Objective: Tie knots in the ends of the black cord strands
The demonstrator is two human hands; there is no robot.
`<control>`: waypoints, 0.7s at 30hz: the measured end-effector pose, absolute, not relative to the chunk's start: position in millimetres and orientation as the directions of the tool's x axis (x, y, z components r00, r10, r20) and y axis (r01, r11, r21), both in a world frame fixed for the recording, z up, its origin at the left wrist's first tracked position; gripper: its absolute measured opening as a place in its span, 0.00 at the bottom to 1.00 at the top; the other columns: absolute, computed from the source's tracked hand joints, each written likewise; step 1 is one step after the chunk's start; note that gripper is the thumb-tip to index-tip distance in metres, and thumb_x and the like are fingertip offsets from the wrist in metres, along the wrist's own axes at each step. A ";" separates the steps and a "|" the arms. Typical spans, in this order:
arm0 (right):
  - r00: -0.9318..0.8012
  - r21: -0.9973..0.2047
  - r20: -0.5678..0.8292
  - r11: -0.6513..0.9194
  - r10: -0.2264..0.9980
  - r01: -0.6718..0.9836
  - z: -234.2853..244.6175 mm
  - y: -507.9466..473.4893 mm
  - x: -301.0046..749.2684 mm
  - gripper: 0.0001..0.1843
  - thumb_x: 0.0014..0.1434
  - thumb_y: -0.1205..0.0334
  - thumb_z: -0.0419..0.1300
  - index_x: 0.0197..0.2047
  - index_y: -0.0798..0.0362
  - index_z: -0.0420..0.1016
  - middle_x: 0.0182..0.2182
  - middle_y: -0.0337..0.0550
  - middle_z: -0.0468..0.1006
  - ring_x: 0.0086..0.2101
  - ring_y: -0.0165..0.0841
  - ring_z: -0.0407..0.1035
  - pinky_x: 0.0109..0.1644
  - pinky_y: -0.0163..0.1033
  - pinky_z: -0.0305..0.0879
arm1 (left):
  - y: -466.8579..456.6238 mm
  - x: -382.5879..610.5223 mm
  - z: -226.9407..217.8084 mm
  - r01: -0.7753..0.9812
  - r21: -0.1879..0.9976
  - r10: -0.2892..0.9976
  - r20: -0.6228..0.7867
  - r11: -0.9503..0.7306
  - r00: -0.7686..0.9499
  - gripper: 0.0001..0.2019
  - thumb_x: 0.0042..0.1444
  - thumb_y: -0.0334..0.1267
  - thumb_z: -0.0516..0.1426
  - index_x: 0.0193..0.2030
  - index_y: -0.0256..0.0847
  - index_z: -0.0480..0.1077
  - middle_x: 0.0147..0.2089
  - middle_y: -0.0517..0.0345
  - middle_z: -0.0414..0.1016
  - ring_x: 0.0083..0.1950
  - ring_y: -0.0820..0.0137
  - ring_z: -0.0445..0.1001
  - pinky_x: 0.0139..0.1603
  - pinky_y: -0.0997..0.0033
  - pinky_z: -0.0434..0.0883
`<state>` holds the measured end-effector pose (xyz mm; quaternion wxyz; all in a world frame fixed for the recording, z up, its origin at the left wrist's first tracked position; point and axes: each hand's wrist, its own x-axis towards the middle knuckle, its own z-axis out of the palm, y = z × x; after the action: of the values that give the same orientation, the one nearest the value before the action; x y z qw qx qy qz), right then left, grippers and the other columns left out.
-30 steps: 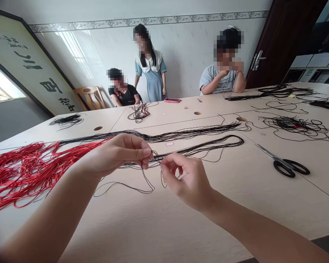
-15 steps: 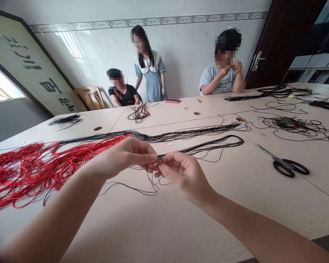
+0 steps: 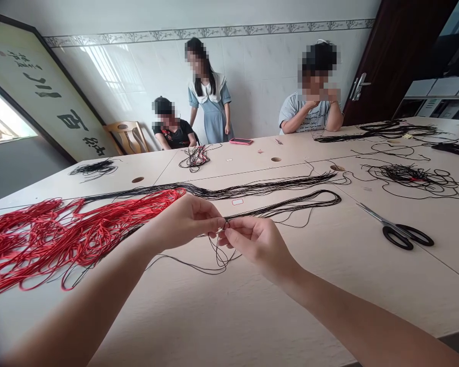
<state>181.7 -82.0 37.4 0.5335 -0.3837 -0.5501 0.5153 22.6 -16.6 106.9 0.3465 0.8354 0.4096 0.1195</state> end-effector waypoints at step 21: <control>-0.139 -0.760 0.455 0.465 0.880 0.453 86.2 -88.6 202.0 0.17 0.61 0.59 0.53 0.22 0.54 0.68 0.19 0.39 0.70 0.23 0.29 0.65 0.27 0.35 0.62 | 3.2 13.2 99.9 0.635 0.662 0.852 0.008 -0.397 0.524 0.15 0.49 0.48 0.55 0.26 0.37 0.74 0.24 0.55 0.74 0.19 0.77 0.59 0.18 0.76 0.54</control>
<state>202.0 -88.6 86.2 0.4644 -0.4634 -0.7189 0.2295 13.2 3.2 99.9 0.3073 0.8171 0.4550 0.1759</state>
